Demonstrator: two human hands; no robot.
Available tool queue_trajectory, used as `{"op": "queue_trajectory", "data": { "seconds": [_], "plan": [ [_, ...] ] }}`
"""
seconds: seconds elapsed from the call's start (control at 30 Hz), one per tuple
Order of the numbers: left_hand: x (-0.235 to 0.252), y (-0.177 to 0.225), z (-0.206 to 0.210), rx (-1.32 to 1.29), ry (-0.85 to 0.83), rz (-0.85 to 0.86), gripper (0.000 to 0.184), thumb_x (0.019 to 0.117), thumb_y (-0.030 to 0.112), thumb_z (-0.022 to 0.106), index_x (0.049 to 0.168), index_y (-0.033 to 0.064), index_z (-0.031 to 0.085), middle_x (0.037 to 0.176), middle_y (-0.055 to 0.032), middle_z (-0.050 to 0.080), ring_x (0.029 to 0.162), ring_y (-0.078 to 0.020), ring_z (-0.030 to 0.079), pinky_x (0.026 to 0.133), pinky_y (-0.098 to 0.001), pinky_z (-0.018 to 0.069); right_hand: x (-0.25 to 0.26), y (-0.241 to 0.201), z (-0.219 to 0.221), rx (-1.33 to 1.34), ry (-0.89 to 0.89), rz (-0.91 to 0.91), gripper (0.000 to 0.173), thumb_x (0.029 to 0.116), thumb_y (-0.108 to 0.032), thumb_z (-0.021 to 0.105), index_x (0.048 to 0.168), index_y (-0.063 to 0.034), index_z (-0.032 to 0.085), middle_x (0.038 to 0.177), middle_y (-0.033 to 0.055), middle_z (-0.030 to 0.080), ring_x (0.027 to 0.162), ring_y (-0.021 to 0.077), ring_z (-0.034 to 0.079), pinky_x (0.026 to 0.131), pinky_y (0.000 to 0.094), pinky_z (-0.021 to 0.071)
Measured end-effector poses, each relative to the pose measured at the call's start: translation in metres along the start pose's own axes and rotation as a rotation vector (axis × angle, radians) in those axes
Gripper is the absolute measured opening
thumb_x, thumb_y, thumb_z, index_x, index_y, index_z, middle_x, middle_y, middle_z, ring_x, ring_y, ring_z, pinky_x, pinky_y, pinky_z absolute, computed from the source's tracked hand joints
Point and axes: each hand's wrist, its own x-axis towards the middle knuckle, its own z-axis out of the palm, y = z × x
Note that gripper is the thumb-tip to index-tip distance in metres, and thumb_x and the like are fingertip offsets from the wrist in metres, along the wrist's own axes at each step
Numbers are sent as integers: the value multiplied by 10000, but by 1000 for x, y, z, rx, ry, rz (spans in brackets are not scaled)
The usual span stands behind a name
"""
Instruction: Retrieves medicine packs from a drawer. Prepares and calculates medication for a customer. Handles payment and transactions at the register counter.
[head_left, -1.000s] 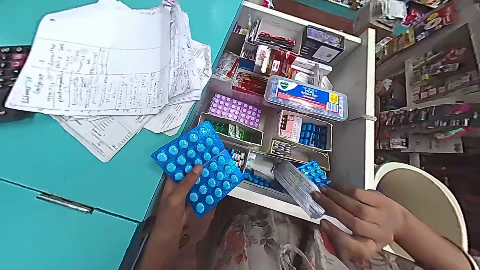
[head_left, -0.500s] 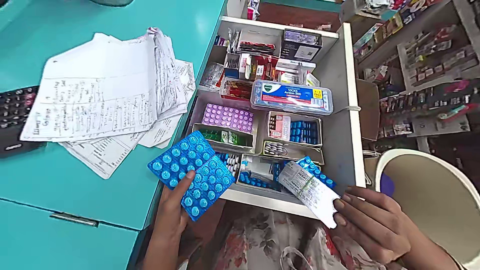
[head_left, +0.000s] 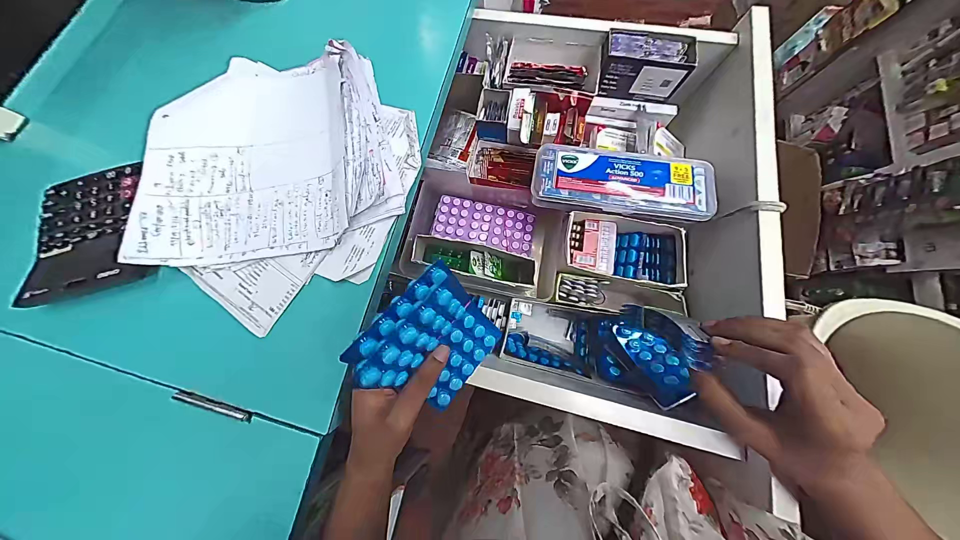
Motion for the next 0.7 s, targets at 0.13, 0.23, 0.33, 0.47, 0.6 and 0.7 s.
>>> {"op": "queue_trajectory", "data": {
  "seconds": [0.13, 0.23, 0.33, 0.47, 0.6, 0.7],
  "plan": [
    [9, 3, 0, 74, -118, 65, 373, 849, 138, 806, 1184, 221, 665, 1071, 113, 757, 986, -52, 726, 885, -264, 617, -6, -4, 0, 143, 22, 176, 273, 938, -240, 690, 1162, -132, 578, 1148, 16, 691, 1115, 80, 640, 946, 225, 516],
    [23, 8, 14, 247, -394, 150, 422, 899, 206, 772, 1298, 252, 644, 1198, 151, 706, 1077, 10, 672, 938, -214, 581, -7, -14, 0, 360, 82, 519, 373, 913, -265, 739, 1258, -217, 607, 1183, -124, 688, 1038, 2, 669, 859, 194, 587],
    [33, 2, 47, 528, -653, 284, 472, 864, 169, 743, 1324, 107, 658, 1251, -20, 704, 1136, -68, 664, 979, -251, 559, -3, -16, -4, 573, 215, 759, 316, 881, -186, 747, 1178, -142, 649, 1054, -66, 709, 844, 57, 703, 665, 215, 617],
    [25, -11, 84, 893, -791, 447, 402, 881, 136, 696, 1282, 108, 701, 1168, -67, 740, 1081, -253, 712, 944, -458, 571, -7, -14, -12, 746, 381, 840, 254, 904, -166, 702, 1152, -137, 658, 975, -32, 707, 726, 72, 682, 588, 224, 595],
    [16, -18, 106, 1156, -843, 543, 374, 898, 157, 745, 1264, 91, 710, 1059, -114, 752, 965, -310, 736, 844, -484, 590, -21, -17, -14, 741, 474, 828, 257, 908, -173, 712, 1156, -151, 647, 999, -46, 711, 783, 65, 697, 619, 219, 602],
    [21, -13, 110, 1262, -845, 564, 396, 854, 141, 793, 1241, 98, 726, 1038, -127, 754, 940, -332, 731, 807, -501, 578, -29, -19, -13, 710, 526, 799, 274, 909, -176, 716, 1172, -150, 642, 1016, -56, 710, 825, 68, 701, 665, 225, 609]
  ]
}}
